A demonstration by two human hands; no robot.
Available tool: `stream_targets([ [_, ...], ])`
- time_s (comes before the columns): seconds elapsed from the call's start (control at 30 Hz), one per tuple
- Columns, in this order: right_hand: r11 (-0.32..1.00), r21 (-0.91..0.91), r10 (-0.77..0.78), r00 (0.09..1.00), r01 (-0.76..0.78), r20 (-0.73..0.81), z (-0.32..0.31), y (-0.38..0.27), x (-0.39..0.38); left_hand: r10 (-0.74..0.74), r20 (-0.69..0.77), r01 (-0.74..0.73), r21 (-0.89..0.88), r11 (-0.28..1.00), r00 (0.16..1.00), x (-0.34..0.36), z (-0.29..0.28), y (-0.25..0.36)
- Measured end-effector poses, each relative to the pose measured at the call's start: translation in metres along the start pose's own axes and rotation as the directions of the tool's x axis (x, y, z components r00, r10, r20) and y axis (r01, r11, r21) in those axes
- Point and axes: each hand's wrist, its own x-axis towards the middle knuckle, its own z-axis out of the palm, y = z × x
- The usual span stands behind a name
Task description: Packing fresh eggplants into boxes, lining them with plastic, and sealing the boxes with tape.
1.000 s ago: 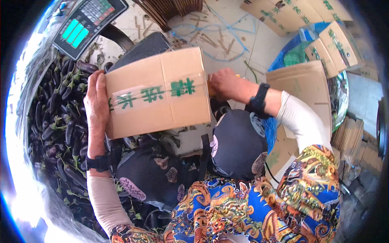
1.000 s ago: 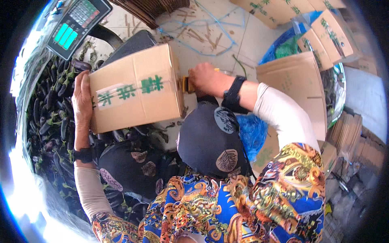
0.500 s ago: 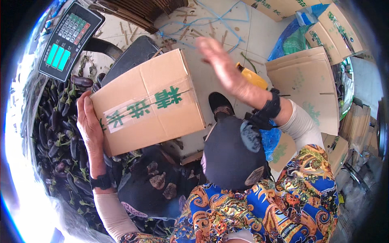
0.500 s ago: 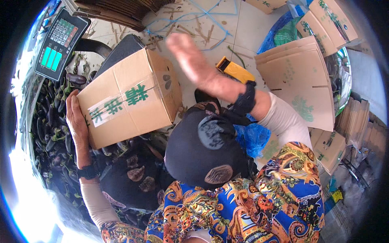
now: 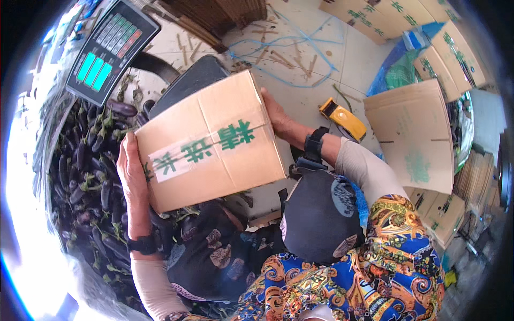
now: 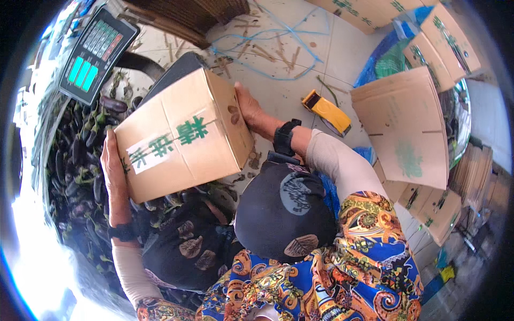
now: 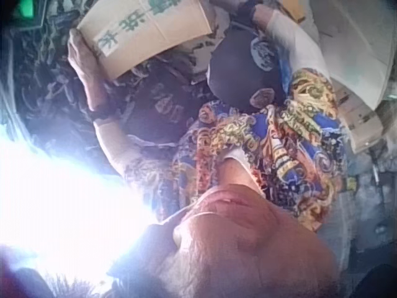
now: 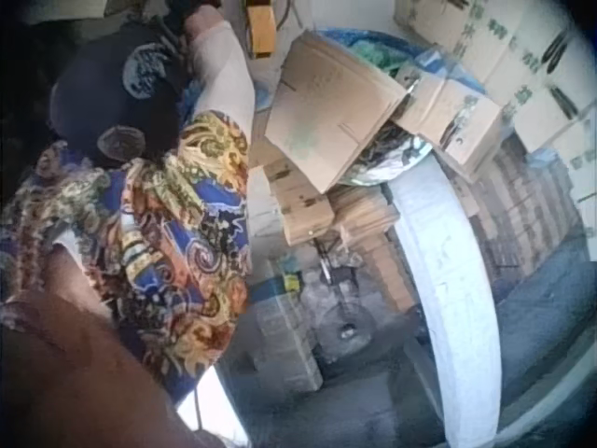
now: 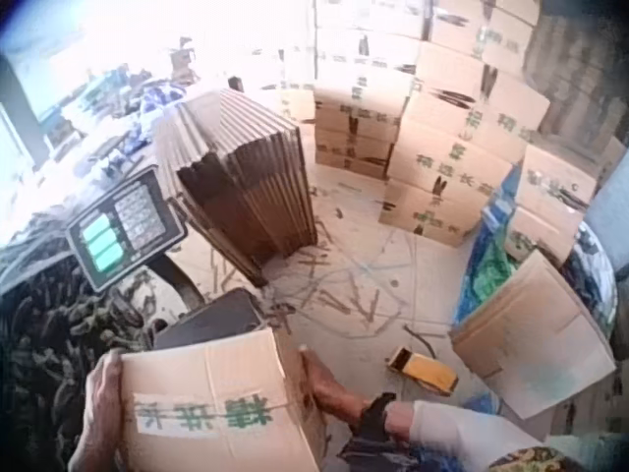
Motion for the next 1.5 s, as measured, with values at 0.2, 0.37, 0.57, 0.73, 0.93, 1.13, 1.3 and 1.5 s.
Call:
stream_targets([
  [0.2, 0.979, 0.078, 0.18, 0.979, -0.188, 0.093, 0.026, -0.072, 0.022, -0.387, 0.188, 0.43, -0.416, 0.801, 0.903, -0.001, -0.032, -0.033],
  [0.37, 0.991, 0.071, 0.075, 0.906, -0.115, 0.416, 0.035, -0.198, 0.006, -0.3, 0.195, 0.338, -0.755, 0.561, 0.934, -0.028, -0.032, -0.064],
  [0.57, 0.767, -0.423, -0.232, 0.822, 0.484, 0.519, 0.104, -0.296, -0.07, -0.158, 0.345, 0.264, -0.285, 0.921, 0.925, -0.014, -0.05, -0.065],
  [0.73, 0.298, -0.591, 0.011, 0.616, 0.75, 0.787, 0.166, -0.212, -0.118, 0.014, 0.424, 0.196, -0.448, 0.872, 0.906, -0.021, -0.059, -0.025],
  [0.93, 0.014, -0.468, 0.157, 0.46, 0.884, 0.874, 0.169, -0.147, -0.145, -0.047, 0.497, 0.158, -0.184, 0.97, 0.866, -0.023, -0.024, 0.014],
  [1.13, -0.209, -0.646, -0.478, 0.499, 0.735, 0.723, 0.143, -0.18, -0.127, 0.035, 0.506, 0.117, -0.266, 0.957, 0.862, -0.037, -0.006, -0.018],
  [1.3, 0.447, -0.876, -0.185, 0.977, 0.18, 0.106, 0.063, -0.118, -0.051, 0.089, 0.611, 0.287, -0.489, 0.824, 0.787, -0.047, -0.013, -0.024],
  [1.5, 0.922, -0.299, 0.296, 0.946, -0.247, 0.131, 0.021, -0.14, -0.057, 0.095, 0.664, 0.587, -0.712, 0.386, 0.742, -0.049, 0.025, -0.093],
])
